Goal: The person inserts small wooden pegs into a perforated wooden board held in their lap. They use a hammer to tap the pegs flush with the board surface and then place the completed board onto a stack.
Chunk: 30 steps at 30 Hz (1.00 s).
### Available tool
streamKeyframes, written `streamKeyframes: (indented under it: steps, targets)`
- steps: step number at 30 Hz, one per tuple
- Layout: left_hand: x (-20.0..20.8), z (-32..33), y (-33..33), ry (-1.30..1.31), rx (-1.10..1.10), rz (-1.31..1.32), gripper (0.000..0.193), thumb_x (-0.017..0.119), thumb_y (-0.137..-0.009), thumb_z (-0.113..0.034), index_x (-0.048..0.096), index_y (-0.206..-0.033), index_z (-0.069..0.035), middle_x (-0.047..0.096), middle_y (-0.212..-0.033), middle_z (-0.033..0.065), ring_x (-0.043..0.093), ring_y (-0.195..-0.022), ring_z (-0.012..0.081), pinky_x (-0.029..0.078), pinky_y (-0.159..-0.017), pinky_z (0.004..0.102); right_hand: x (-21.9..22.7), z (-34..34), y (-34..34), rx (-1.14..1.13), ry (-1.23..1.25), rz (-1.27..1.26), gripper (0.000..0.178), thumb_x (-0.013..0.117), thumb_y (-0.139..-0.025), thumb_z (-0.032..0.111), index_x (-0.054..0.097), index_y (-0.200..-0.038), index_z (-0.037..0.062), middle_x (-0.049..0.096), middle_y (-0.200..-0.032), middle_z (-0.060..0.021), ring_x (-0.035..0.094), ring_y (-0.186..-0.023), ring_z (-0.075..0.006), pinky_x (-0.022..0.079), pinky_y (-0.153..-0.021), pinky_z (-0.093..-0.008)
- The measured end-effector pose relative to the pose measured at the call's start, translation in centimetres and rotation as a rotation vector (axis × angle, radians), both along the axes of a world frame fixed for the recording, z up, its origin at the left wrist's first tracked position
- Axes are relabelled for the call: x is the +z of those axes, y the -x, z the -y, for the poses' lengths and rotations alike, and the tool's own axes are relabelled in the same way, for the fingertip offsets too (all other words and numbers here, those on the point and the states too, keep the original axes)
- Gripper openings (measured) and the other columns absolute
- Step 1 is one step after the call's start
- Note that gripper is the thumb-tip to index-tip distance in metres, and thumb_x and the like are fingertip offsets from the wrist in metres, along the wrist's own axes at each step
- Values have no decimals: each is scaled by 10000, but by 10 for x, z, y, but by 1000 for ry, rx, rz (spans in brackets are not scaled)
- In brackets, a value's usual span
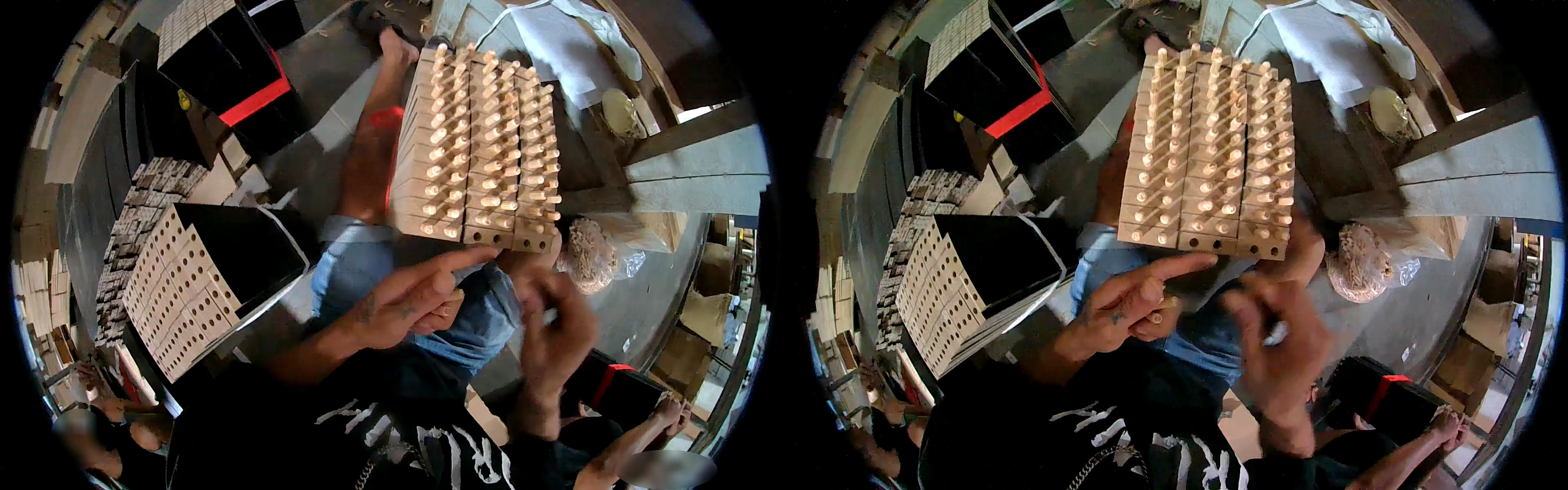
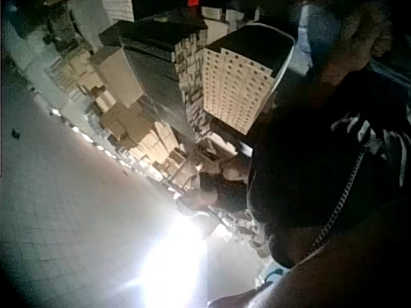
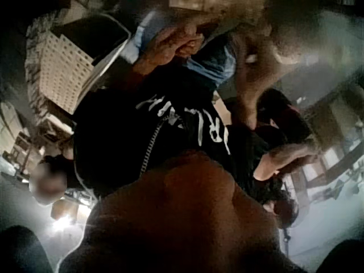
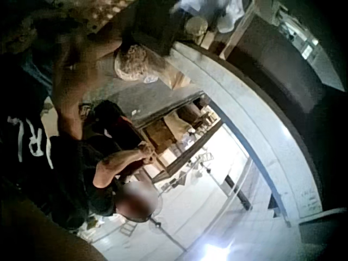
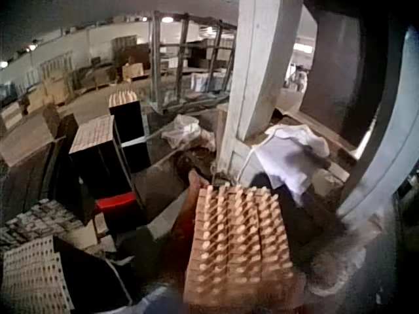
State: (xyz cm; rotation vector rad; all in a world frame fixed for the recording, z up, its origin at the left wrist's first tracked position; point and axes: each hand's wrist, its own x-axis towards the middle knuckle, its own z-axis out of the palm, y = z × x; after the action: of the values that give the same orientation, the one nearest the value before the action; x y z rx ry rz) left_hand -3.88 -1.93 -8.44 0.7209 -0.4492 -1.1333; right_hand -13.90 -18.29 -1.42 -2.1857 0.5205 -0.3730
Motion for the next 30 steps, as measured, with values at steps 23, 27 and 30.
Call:
streamKeyframes:
  steps: [23, 27, 30]
  targets:
    - [-3, 5, 8, -226, 114, 15, 506, 369, -1087, -357, 444, -1384, 45, 419, -714, 6, 356, -569, 66, 297, -493, 212, -4, 34, -13, -21, 443, 69, 174, 792, -784, 38, 634, -855, 14, 600, -805, -114, 613, -677, -282, 475, -594, -361]
    - [-7, 7, 9, -169, 115, 28, 508, 368, -1087, -357, 424, -1401, 38, 405, -704, 3, 352, -566, 66, 295, -492, 216, -3, 47, -6, -9, 386, 42, 176, 783, -781, 30, 621, -845, 16, 583, -790, -118, 601, -672, -308, 469, -595, -368]
    - [-9, 12, 10, -168, 105, 19, 514, 375, -1086, -356, 405, -1413, 39, 396, -696, 2, 344, -558, 65, 290, -490, 218, 1, 51, -13, 3, 479, 22, 170, 772, -791, 45, 612, -845, 22, 571, -788, -116, 591, -672, -320, 467, -595, -375]
